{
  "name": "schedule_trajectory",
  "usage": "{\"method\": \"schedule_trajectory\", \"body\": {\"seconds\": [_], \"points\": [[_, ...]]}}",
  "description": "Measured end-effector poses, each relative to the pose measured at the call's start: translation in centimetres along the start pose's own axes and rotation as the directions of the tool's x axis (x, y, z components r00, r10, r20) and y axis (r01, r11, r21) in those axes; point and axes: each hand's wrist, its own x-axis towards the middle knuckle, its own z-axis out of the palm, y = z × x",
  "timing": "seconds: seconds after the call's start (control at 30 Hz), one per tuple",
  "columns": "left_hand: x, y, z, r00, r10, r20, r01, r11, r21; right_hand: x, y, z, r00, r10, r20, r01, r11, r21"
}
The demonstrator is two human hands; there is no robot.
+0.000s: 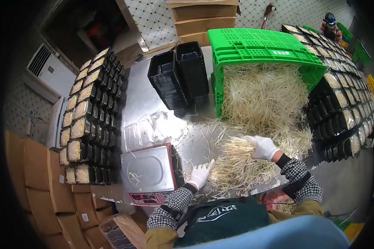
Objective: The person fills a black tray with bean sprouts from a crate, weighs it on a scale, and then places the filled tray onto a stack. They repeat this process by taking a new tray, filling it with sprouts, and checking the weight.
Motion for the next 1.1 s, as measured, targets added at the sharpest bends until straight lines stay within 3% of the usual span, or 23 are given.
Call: {"method": "schedule_trajectory", "body": {"seconds": [0.1,0.13,0.17,0.2,0.23,0.3,0.33,0.37,0.4,0.43,0.47,0.53,0.6,0.63,0.67,0.73,0.8,0.87,0.9,0.93,1.0,1.07,1.1], "points": [[-1.4,0.9,-1.7,0.989,-0.134,-0.067,0.140,0.986,0.088,2.5,-3.5,3.3,0.993,0.003,-0.118,0.015,0.989,0.147],[-2.3,1.4,-2.8,0.974,-0.201,-0.102,0.213,0.968,0.130,3.7,-4.8,4.9,0.996,0.003,-0.092,0.011,0.989,0.147],[-3.2,2.1,-5.6,0.952,-0.305,0.028,0.300,0.947,0.119,5.2,-5.9,7.2,1.000,0.019,-0.022,-0.016,0.993,0.119],[-4.0,1.9,-5.1,0.947,-0.321,0.029,0.315,0.941,0.124,6.5,-6.6,9.6,0.998,0.037,0.048,-0.041,0.995,0.090],[-5.4,1.7,-4.0,0.912,-0.408,0.049,0.410,0.910,-0.052,7.4,-6.7,11.7,0.999,0.021,0.049,-0.026,0.995,0.095],[-7.6,1.5,-1.8,0.840,-0.517,0.162,0.538,0.759,-0.366,9.0,-7.0,14.4,0.969,-0.061,0.241,0.055,0.998,0.030],[-8.9,1.6,-0.2,0.811,-0.531,0.247,0.577,0.651,-0.494,9.5,-7.2,14.0,0.968,-0.072,0.241,0.066,0.997,0.034],[-10.2,1.2,5.1,0.817,-0.539,0.205,0.465,0.406,-0.787,9.8,-7.4,12.6,0.947,-0.073,0.313,0.056,0.996,0.063],[-9.6,1.0,6.4,0.813,-0.544,0.206,0.466,0.397,-0.791,10.3,-7.2,11.6,0.920,-0.073,0.385,0.043,0.995,0.085],[-9.0,1.2,7.2,0.761,-0.497,0.417,0.466,-0.029,-0.884,11.4,-6.6,12.0,0.909,-0.052,0.413,-0.008,0.990,0.142],[-8.4,1.5,7.9,0.729,-0.358,0.584,0.416,-0.446,-0.793,12.0,-6.5,12.8,0.909,-0.052,0.415,-0.005,0.991,0.134],[-5.9,2.5,4.5,0.747,-0.332,0.576,0.420,-0.436,-0.796,12.7,-7.4,13.4,0.945,0.029,0.327,-0.077,0.988,0.135],[-3.4,1.9,5.5,0.704,-0.261,0.661,0.310,-0.724,-0.616,11.0,-10.5,13.6,0.923,-0.021,0.384,0.005,0.999,0.042],[-2.6,1.5,5.2,0.754,-0.128,0.645,0.356,-0.745,-0.564,9.3,-12.7,12.8,0.931,-0.022,0.365,0.053,0.996,-0.075],[-2.5,1.2,6.2,0.759,-0.123,0.639,0.360,-0.739,-0.569,7.9,-14.2,12.5,0.938,-0.022,0.347,0.094,0.977,-0.193],[-2.2,0.8,7.0,0.804,-0.150,0.576,0.422,-0.538,-0.729,6.5,-14.9,13.4,0.961,-0.015,0.276,0.088,0.964,-0.252],[-3.2,1.8,3.1,0.769,-0.192,0.610,0.461,-0.495,-0.737,6.0,-15.4,13.9,0.982,-0.018,0.188,0.077,0.947,-0.312],[-3.5,1.3,-1.2,0.650,-0.154,0.744,0.697,-0.268,-0.664,6.7,-15.2,14.3,0.987,0.046,0.155,-0.007,0.970,-0.244],[-3.9,0.1,-1.0,0.658,-0.049,0.751,0.715,-0.273,-0.644,7.0,-15.1,14.0,0.988,0.047,0.150,-0.012,0.974,-0.226],[-4.0,-1.2,-1.2,0.693,-0.011,0.721,0.714,-0.129,-0.688,7.4,-15.0,14.0,0.986,0.069,0.152,-0.042,0.984,-0.175],[-3.1,-4.6,-4.4,0.855,-0.004,0.518,0.410,0.617,-0.671,7.9,-14.6,14.5,0.971,0.120,0.207,-0.103,0.990,-0.092],[-1.4,-7.0,-12.0,0.949,-0.126,0.289,0.256,0.842,-0.474,7.7,-14.5,16.5,0.986,0.122,0.116,-0.098,0.975,-0.199],[-0.3,-8.4,-15.3,0.982,-0.158,0.102,0.188,0.821,-0.538,7.3,-14.7,17.4,0.992,0.114,0.046,-0.094,0.946,-0.311]]}}
